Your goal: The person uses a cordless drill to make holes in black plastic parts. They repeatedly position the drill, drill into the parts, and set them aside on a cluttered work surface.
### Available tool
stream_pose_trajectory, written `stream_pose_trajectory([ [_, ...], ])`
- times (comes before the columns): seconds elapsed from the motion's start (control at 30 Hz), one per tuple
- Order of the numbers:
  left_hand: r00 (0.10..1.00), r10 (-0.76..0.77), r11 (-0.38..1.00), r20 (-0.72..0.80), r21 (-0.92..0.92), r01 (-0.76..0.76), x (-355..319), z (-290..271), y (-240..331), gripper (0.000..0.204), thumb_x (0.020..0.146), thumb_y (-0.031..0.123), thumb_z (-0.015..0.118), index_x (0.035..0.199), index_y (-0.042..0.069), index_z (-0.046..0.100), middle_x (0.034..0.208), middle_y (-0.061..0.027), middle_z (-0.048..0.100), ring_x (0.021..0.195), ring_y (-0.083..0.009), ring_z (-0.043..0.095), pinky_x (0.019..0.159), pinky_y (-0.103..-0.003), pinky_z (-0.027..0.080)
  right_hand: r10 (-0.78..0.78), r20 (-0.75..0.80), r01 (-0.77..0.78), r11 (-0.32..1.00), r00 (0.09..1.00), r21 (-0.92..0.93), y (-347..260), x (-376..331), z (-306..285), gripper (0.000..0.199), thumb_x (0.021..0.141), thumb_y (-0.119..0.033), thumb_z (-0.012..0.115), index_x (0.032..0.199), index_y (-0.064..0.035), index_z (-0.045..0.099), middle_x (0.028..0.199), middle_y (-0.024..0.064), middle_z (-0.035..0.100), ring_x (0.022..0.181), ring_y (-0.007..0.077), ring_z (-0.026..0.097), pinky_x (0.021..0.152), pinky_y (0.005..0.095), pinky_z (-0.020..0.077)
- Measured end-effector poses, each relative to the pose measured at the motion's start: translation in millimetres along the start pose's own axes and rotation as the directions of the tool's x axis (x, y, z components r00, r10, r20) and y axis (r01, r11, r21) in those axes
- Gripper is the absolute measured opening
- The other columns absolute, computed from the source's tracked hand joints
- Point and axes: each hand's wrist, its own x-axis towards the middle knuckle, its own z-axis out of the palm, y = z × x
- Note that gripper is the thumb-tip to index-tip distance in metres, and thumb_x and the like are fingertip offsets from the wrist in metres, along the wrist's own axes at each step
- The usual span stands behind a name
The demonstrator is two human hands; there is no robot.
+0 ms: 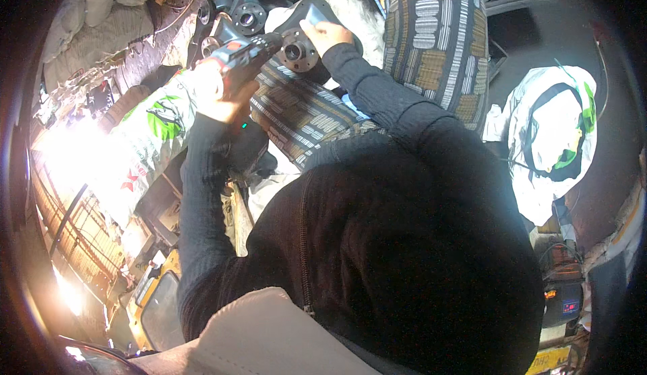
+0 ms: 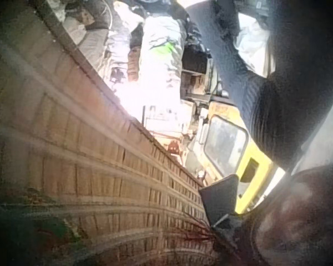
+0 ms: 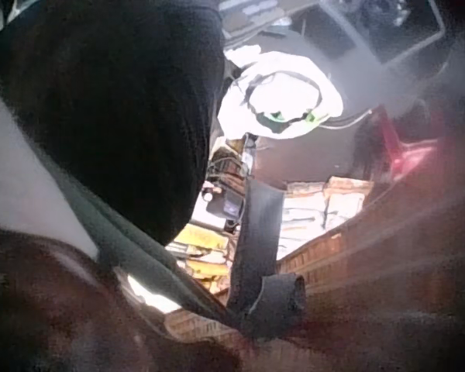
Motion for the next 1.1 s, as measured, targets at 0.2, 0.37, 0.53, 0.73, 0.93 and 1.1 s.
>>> stream_pose_trajectory([
  [0.2, 1.0, -0.001, 1.0, 0.026, 0.031, 0.0, -80, 0, 38, 0.035, 0.07, 0.019, 0.071, 0.1, 0.007, 0.06, 0.09, -0.0094, 0.061, 0.077, -0.0258, 0.057, 0.069, -0.037, 0.045, 0.028, 0.66, -0.66, 0.024, 0.751, 0.751, -9, -17, -56, 0.03, 0.091, -0.017, 0.042, 0.107, 0.0045, 0.055, 0.094, 0.0131, 0.061, 0.085, 0.0253, 0.061, 0.073, 0.0337, 0.0503],
  [0.37, 0.998, -0.066, 0.982, 0.025, -0.173, 0.069, -103, 20, 47, 0.031, 0.071, 0.022, 0.071, 0.097, 0.007, 0.063, 0.094, -0.01, 0.063, 0.086, -0.0274, 0.061, 0.077, -0.038, 0.047, -0.144, 0.755, -0.76, 0.027, 0.64, 0.65, -38, -44, -73, 0.038, 0.093, -0.015, 0.034, 0.123, 0.0078, 0.041, 0.122, 0.0216, 0.048, 0.116, 0.0314, 0.046, 0.095, 0.0412, 0.0395],
  [0.53, 0.999, -0.009, 0.998, 0.031, -0.058, 0.011, -113, 21, 39, 0.034, 0.072, 0.021, 0.071, 0.102, 0.009, 0.061, 0.099, -0.0082, 0.063, 0.089, -0.0276, 0.061, 0.079, -0.039, 0.046, -0.222, 0.78, -0.767, 0.161, 0.585, 0.621, -48, -51, -71, 0.04, 0.09, -0.01, 0.042, 0.128, 0.0014, 0.038, 0.129, 0.0173, 0.044, 0.122, 0.0278, 0.042, 0.097, 0.0388, 0.0383],
  [0.73, 0.999, 0.023, 0.999, 0.04, -0.023, -0.022, -115, 25, 28, 0.035, 0.072, 0.02, 0.069, 0.105, 0.01, 0.06, 0.099, -0.008, 0.062, 0.089, -0.0283, 0.061, 0.079, -0.039, 0.047, -0.129, 0.746, -0.735, 0.132, 0.653, 0.665, -41, -56, -59, 0.039, 0.088, -0.005, 0.048, 0.126, -0.0016, 0.04, 0.127, 0.015, 0.046, 0.122, 0.0255, 0.043, 0.096, 0.0381, 0.0406],
  [0.93, 0.986, 0.148, 0.988, -0.073, 0.052, -0.144, -109, 31, 26, 0.029, 0.073, 0.019, 0.067, 0.099, 0.009, 0.061, 0.094, -0.0084, 0.062, 0.086, -0.0263, 0.061, 0.075, -0.038, 0.048, 0.038, 0.709, -0.71, 0.06, 0.704, 0.702, -42, -66, -49, 0.029, 0.089, -0.006, 0.049, 0.117, -0.0017, 0.045, 0.121, 0.0153, 0.051, 0.117, 0.0262, 0.048, 0.095, 0.0395, 0.0424],
  [1.1, 0.926, 0.374, 0.858, -0.043, 0.395, -0.328, -100, 35, 28, 0.032, 0.071, 0.019, 0.067, 0.1, 0.008, 0.061, 0.097, -0.0111, 0.062, 0.092, -0.0295, 0.059, 0.081, -0.04, 0.047, 0.084, 0.7, -0.704, 0.033, 0.709, 0.709, -40, -66, -43, 0.025, 0.09, -0.006, 0.048, 0.114, -0.0014, 0.046, 0.117, 0.0162, 0.053, 0.112, 0.0264, 0.052, 0.094, 0.0388, 0.0436],
])
